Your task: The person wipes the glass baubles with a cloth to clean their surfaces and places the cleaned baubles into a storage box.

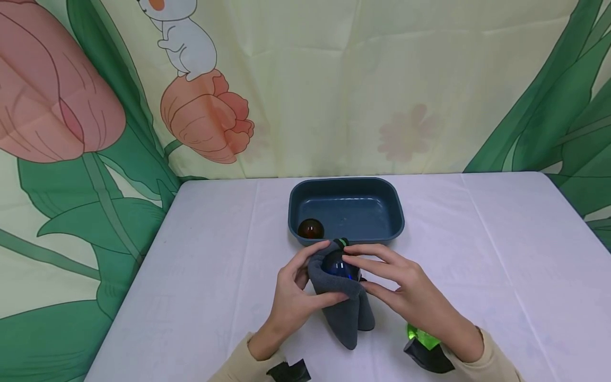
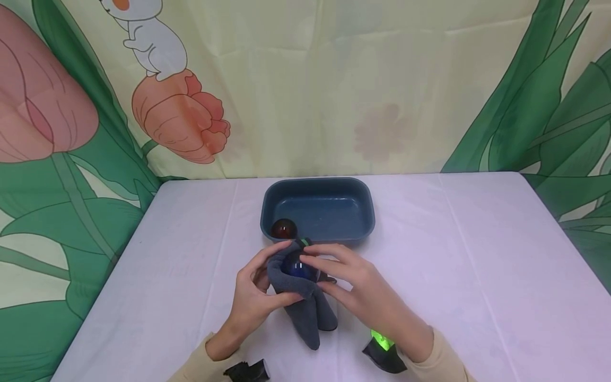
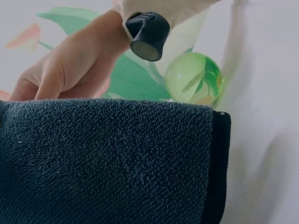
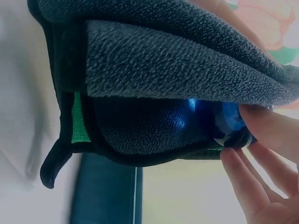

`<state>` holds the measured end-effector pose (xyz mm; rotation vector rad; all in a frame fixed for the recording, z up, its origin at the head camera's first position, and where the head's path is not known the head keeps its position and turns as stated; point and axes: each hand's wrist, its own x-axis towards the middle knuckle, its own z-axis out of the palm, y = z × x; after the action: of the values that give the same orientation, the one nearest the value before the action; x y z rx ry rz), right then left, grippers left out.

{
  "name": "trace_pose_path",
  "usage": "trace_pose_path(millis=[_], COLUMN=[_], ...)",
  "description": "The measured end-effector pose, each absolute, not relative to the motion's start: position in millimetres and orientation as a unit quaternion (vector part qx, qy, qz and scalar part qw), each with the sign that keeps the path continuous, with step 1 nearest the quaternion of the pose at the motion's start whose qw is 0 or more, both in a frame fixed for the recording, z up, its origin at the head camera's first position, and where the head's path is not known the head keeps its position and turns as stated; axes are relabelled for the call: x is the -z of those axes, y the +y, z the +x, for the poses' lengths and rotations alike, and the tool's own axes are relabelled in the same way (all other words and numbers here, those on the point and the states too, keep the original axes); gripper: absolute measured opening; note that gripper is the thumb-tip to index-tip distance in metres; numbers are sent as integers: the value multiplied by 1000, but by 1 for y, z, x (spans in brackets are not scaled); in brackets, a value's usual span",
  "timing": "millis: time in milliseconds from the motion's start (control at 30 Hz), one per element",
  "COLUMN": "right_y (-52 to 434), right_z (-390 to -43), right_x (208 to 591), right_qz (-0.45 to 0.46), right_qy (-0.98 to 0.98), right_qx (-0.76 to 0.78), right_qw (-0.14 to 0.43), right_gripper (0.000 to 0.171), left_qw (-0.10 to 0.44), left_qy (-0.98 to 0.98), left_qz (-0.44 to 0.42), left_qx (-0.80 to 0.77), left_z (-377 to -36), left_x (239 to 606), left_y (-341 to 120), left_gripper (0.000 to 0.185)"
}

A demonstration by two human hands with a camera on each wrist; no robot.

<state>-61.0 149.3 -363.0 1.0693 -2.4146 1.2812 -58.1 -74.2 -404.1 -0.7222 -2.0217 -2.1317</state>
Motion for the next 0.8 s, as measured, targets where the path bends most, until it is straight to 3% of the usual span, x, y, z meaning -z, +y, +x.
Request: trace_pose_path(millis=[267,600,800], right_y=[147,146,147], right_z=[-60,-60,-61], right_x=[363,366,364], right_qz=[346,273,284], right_qy=[-821,-803,-814], right_qx=[-442,-529,-507], right_qw=[99,17,23], right_gripper=[74,56,59], left_qw=[61,68,72], left_qy=[-669,-670,-669], left_qz=[-241,-241,-237], left_qx=[700,699,701], left_z=[-58,-57,-58], left_x=[404,404,405], left_y=[-74,-74,-75], left_gripper=[76,77,75])
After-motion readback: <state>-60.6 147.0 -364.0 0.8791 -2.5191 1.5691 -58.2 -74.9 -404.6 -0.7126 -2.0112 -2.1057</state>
